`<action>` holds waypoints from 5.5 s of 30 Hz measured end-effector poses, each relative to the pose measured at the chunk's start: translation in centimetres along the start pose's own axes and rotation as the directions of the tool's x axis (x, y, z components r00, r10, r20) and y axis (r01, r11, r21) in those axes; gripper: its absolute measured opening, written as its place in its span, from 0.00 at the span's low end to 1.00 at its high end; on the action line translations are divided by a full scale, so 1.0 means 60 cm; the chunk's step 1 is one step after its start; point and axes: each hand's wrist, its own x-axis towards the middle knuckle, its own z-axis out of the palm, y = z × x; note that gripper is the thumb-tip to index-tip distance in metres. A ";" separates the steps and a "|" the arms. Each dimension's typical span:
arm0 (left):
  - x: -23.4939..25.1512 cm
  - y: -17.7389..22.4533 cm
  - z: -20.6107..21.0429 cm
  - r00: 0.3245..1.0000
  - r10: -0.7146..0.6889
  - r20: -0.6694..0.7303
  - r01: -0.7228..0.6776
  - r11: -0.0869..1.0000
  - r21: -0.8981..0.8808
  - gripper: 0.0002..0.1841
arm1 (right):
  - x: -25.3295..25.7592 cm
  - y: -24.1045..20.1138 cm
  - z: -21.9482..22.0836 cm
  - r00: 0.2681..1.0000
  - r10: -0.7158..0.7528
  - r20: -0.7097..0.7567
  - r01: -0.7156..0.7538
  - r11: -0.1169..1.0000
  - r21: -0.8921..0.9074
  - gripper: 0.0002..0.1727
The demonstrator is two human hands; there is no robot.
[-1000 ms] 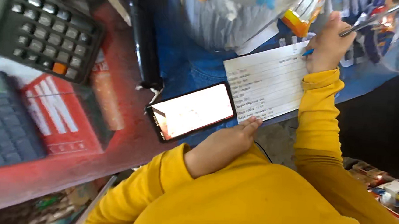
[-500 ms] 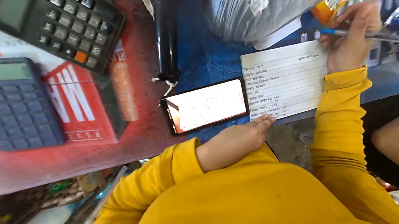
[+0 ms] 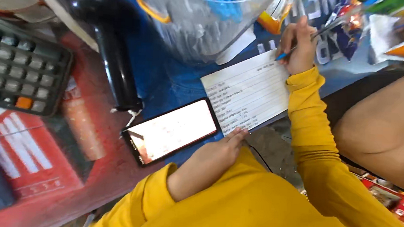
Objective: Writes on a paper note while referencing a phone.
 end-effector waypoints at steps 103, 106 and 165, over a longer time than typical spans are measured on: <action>0.000 0.011 -0.025 0.987 -0.054 0.150 0.054 0.999 0.005 0.20 | -0.044 -0.041 0.060 0.999 0.006 -0.053 -0.007 1.000 -0.017 0.28; -0.002 0.010 -0.024 0.989 -0.037 0.140 0.037 0.999 0.004 0.20 | -0.041 -0.038 0.082 0.992 0.038 -0.120 -0.040 0.999 -0.018 0.27; -0.033 -0.063 0.070 0.987 0.163 0.007 -0.156 0.936 0.316 0.17 | -0.034 -0.001 0.091 0.958 -0.186 -0.220 0.101 0.932 -0.349 0.24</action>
